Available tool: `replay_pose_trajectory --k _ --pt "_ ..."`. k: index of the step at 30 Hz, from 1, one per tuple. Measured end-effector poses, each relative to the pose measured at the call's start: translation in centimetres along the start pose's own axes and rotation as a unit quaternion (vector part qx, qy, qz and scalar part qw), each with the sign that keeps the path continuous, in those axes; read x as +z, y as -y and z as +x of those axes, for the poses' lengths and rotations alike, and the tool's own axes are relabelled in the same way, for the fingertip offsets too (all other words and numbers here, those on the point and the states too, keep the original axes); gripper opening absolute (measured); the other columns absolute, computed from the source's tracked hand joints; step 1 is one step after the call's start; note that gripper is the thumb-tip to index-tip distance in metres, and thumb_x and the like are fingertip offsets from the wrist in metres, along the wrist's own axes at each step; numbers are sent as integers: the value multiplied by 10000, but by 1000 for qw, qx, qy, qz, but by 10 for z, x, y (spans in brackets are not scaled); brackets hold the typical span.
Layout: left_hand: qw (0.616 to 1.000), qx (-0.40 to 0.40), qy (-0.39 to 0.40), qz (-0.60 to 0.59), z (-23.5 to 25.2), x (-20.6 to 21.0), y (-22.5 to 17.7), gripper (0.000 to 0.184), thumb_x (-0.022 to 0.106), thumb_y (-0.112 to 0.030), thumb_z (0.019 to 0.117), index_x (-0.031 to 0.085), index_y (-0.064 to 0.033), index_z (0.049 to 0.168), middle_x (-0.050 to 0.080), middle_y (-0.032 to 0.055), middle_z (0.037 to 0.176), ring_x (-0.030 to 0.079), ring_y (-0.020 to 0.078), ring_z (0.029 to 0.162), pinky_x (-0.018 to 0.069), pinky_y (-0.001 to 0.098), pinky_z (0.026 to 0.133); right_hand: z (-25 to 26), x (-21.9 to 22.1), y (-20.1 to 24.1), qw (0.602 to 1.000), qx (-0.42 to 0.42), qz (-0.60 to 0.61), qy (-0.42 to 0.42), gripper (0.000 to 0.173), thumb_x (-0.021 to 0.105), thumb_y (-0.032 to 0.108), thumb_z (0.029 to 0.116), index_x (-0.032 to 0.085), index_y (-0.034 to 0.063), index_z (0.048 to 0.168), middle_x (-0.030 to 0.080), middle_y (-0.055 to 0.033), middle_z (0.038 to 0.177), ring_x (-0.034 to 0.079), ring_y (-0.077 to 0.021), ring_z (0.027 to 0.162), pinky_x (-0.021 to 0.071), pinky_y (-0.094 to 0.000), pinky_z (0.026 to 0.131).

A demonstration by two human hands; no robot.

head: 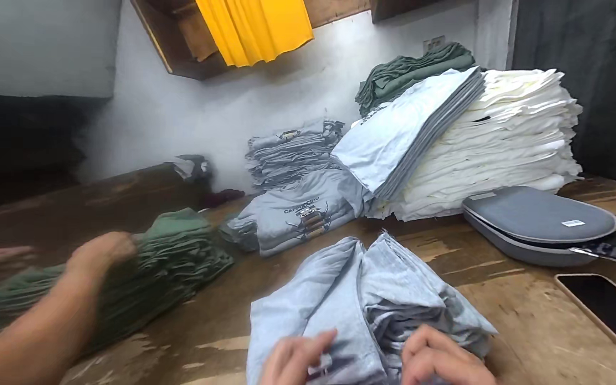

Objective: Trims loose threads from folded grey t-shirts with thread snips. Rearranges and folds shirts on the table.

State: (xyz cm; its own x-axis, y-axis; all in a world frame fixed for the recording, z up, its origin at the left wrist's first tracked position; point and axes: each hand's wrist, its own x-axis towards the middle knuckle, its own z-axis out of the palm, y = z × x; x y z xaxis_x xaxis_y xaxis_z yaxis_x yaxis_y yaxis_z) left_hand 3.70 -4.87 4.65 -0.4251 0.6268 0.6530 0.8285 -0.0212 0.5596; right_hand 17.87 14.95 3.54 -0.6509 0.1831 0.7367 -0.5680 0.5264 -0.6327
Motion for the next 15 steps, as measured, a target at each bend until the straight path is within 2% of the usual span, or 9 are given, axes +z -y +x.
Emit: replay_pose_trajectory --k 3,5,7,10,12,15 --pt "998 -48 -46 -5 3 3 10 322 669 -135 968 685 59 1225 663 167 1011 636 138 838 544 256 702 3 9 6 995 21 -86 -55 159 595 73 901 737 3 916 669 -132 959 633 -152 947 531 -282 845" --pt "998 -41 -43 -21 3 7 16 267 687 -92 953 706 52 1177 691 163 1016 658 131 840 560 257 719 4 15 6 989 13 -113 -90 142 613 82 905 740 22 925 658 -125 970 620 -150 976 522 -274 871" --pt "999 -26 -38 -18 3 11 20 220 714 -84 932 745 12 1127 710 141 1021 665 148 886 557 276 766 3 15 3 991 -9 -87 -103 131 606 98 913 724 40 923 637 -96 974 605 -106 991 508 -222 874" --pt "999 3 -37 -8 5 19 23 179 735 -104 918 778 -55 1085 725 96 1015 669 178 961 550 329 856 -1 11 -2 995 -40 -33 -86 170 595 198 961 702 75 912 632 -48 963 593 -66 1002 487 -208 886" --pt "999 32 -42 -2 7 23 23 134 725 -122 929 792 -89 1041 739 58 983 655 158 954 517 326 870 -3 8 -5 996 -67 -4 -61 242 575 267 983 699 78 895 637 -41 931 589 -74 976 470 -225 878" --pt "996 84 -6 -8 6 17 21 105 708 -160 960 801 -116 981 751 29 931 645 146 913 492 332 864 -5 5 -8 996 -82 1 -32 264 560 276 971 707 70 898 640 -55 927 586 -103 966 463 -246 868"
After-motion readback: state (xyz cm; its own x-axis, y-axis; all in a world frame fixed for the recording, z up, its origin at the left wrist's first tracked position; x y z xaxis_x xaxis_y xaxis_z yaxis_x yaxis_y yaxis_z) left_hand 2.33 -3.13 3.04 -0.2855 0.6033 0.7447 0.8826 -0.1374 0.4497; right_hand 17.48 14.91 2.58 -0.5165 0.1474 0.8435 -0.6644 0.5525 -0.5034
